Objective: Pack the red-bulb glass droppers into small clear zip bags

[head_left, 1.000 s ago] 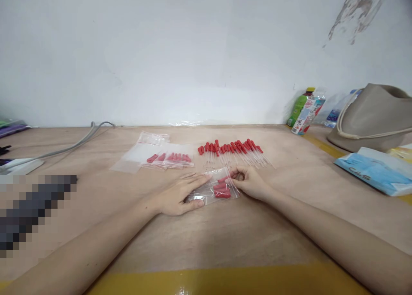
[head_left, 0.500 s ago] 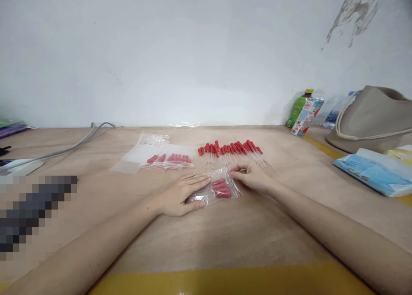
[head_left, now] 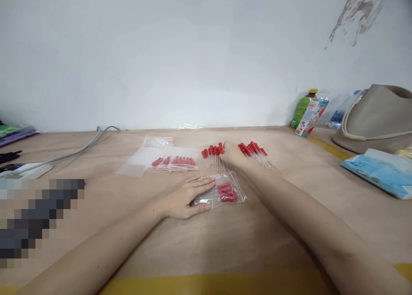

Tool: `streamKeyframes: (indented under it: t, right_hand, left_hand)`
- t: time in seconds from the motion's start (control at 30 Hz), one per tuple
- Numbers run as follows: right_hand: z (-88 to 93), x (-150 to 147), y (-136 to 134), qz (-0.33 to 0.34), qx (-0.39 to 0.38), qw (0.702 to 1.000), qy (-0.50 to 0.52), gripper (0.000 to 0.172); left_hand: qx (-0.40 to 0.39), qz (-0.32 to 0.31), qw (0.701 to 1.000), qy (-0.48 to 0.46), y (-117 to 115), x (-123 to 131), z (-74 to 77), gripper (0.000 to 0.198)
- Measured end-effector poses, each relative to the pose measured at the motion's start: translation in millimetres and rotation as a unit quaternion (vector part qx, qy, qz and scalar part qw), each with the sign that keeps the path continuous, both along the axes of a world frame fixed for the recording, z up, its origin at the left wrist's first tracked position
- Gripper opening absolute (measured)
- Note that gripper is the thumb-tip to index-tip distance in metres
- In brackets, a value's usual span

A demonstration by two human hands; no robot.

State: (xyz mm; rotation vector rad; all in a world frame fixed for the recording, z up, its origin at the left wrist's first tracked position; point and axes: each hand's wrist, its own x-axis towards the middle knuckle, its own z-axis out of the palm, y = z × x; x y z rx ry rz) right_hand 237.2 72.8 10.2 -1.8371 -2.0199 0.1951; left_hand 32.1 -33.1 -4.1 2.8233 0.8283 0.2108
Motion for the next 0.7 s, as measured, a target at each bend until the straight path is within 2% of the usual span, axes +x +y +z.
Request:
streamKeyframes:
  t: [0.17, 0.27, 0.37, 0.47, 0.57, 0.63, 0.7]
  right_hand:
    - [1.2, -6.9, -0.5, 0.015, -0.024, 1.0, -0.01, 0.03]
    - [5.7, -5.5, -3.4, 0.029, -0.029, 0.999, -0.003, 0.023]
    - [9.1, 7.9, -9.2, 0.032, -0.016, 0.999, 0.016, 0.019]
    - [5.7, 33.1, -21.0, 0.029, 0.018, 0.997, 0.069, 0.032]
    - [-4.9, 58.7, -38.7, 0.023, 0.05, 0.96, 0.274, 0.053]
    - [-13.2, 69.5, -51.0, 0.008, 0.031, 0.915, 0.402, 0.059]
    - [-20.6, 73.9, -61.1, -0.016, 0.024, 0.867, 0.498, 0.058]
  left_hand:
    - [0.002, 0.0, 1.0, 0.0, 0.6, -0.3, -0.4, 0.061]
    - [0.003, 0.001, 1.0, 0.0, 0.8, -0.4, -0.4, 0.061]
    - [0.003, 0.002, 1.0, 0.001, 0.4, 0.0, 0.3, 0.06]
    - [-0.003, 0.004, 1.0, 0.0, -0.2, 0.4, 1.2, 0.06]
    - [-0.003, 0.003, 1.0, -0.007, 0.2, 0.0, 0.5, 0.06]
    - [-0.001, 0.001, 1.0, -0.016, 1.1, -0.8, -0.8, 0.06]
    - [-0.001, -0.001, 1.0, -0.023, 1.9, -1.6, -2.1, 0.06]
